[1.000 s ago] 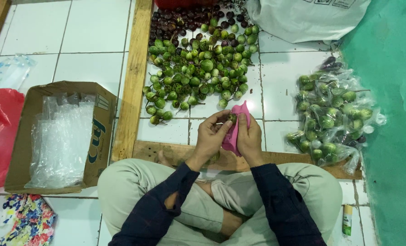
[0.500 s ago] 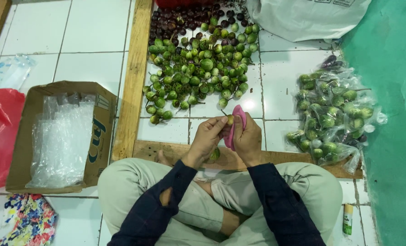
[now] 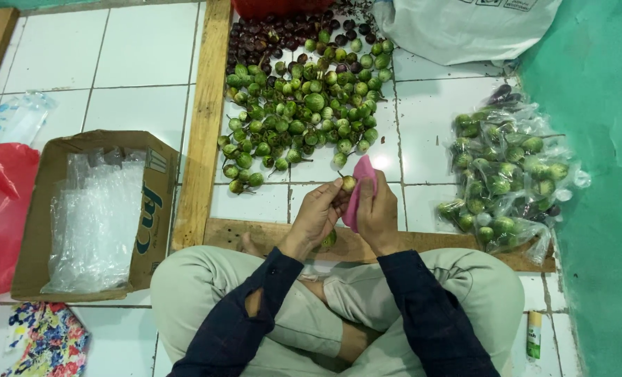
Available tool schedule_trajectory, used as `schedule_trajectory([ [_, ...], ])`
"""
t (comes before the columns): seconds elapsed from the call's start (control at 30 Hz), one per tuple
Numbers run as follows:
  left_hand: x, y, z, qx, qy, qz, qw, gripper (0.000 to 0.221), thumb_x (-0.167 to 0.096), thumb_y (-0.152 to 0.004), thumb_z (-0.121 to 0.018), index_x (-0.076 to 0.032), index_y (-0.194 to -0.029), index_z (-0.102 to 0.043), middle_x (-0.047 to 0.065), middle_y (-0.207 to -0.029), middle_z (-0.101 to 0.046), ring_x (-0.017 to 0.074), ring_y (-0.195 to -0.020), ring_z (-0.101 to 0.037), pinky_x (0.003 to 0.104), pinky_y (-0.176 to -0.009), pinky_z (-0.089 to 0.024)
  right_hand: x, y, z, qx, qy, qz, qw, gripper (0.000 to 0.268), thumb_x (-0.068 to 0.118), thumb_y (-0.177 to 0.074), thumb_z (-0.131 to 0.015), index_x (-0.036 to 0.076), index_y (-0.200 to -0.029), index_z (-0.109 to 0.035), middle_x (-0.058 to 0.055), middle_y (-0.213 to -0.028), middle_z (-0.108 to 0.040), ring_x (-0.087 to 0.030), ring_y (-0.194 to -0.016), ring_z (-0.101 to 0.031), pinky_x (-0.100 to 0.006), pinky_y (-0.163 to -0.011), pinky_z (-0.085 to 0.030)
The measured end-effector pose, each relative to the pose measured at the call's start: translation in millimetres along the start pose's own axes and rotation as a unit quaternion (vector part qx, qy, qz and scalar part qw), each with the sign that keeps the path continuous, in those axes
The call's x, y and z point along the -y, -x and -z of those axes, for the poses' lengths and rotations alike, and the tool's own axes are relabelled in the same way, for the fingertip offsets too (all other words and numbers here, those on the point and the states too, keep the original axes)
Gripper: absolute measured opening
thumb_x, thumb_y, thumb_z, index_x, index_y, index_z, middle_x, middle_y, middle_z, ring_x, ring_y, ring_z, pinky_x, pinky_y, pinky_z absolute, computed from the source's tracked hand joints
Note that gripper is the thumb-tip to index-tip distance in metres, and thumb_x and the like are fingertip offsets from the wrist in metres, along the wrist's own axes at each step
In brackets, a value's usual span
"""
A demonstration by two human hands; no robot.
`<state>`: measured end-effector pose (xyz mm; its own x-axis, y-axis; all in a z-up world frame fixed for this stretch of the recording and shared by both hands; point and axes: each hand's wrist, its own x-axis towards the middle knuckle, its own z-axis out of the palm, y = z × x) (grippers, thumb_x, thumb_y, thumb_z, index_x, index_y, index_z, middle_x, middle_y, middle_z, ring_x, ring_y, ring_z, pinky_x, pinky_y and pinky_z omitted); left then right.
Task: Wrapping individual green fruits in pink paper while sitting on the floor
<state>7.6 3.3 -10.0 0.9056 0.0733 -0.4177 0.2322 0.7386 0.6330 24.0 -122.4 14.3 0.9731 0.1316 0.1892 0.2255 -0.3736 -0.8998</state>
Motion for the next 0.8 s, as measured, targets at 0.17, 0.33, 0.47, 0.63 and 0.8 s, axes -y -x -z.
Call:
schedule_trajectory([
  [0.17, 6.2, -7.9, 18.4, -0.006, -0.019, 0.007, 1.000, 0.022, -0.024, -0.099, -0.073, -0.004, -0.092, -0.073, 0.008, -0.076, -0.070, 0.0138, -0.067, -0.068, 0.021, -0.063, -0.055, -6.3, 0.1, -6.0, 0.039, 0.108, 0.077, 0.990, 0.043, 0.043, -0.107, -0.047, 0.006, -0.129, -0.054, -0.018, -0.105, -0.060, -0.043, -0.096, -0.067, -0.054, -0.078, -0.055],
  [0.33, 15.3, -15.8, 23.8, -0.025, -0.019, 0.023, 0.999, 0.019, -0.022, -0.096, -0.075, -0.003, -0.093, -0.074, 0.009, -0.080, -0.073, 0.0159, -0.069, -0.071, 0.023, -0.067, -0.059, -6.7, -3.0, -5.1, 0.025, 0.113, 0.066, 0.991, 0.029, 0.037, -0.109, -0.048, 0.013, -0.102, -0.062, -0.012, -0.079, -0.057, -0.039, -0.079, -0.067, -0.047, -0.068, -0.055],
  [0.47, 17.0, -25.0, 36.1, -0.058, -0.119, 0.005, 0.991, 0.029, -0.027, -0.092, -0.081, 0.001, -0.093, -0.074, 0.012, -0.076, -0.070, 0.0168, -0.065, -0.069, 0.024, -0.058, -0.059, -15.2, -2.8, -7.0, 0.048, 0.120, 0.038, 0.991, 0.033, 0.041, -0.109, -0.049, 0.014, -0.096, -0.063, -0.010, -0.074, -0.060, -0.035, -0.075, -0.069, -0.044, -0.065, -0.055],
  [0.63, -18.2, -3.7, 27.8, -0.118, -0.328, -0.044, 0.936, 0.028, -0.028, -0.083, -0.083, 0.000, -0.087, -0.077, 0.015, -0.072, -0.072, 0.0161, -0.064, -0.067, 0.025, -0.057, -0.059, -3.7, -0.7, 0.8, 0.091, 0.076, -0.004, 0.993, 0.021, 0.030, -0.102, -0.060, 0.012, -0.093, -0.065, -0.014, -0.075, -0.064, -0.038, -0.081, -0.069, -0.045, -0.070, -0.054],
  [0.8, -47.5, 16.9, 52.9, -0.138, -0.591, -0.044, 0.794, 0.042, -0.042, -0.080, -0.078, -0.006, -0.102, -0.079, 0.013, -0.085, -0.077, 0.0267, -0.084, -0.075, 0.039, -0.072, -0.060, -1.3, 2.3, 7.2, 0.117, 0.053, -0.054, 0.990, 0.017, 0.027, -0.096, -0.063, 0.011, -0.093, -0.066, -0.009, -0.077, -0.072, -0.033, -0.081, -0.071, -0.042, -0.074, -0.054],
])
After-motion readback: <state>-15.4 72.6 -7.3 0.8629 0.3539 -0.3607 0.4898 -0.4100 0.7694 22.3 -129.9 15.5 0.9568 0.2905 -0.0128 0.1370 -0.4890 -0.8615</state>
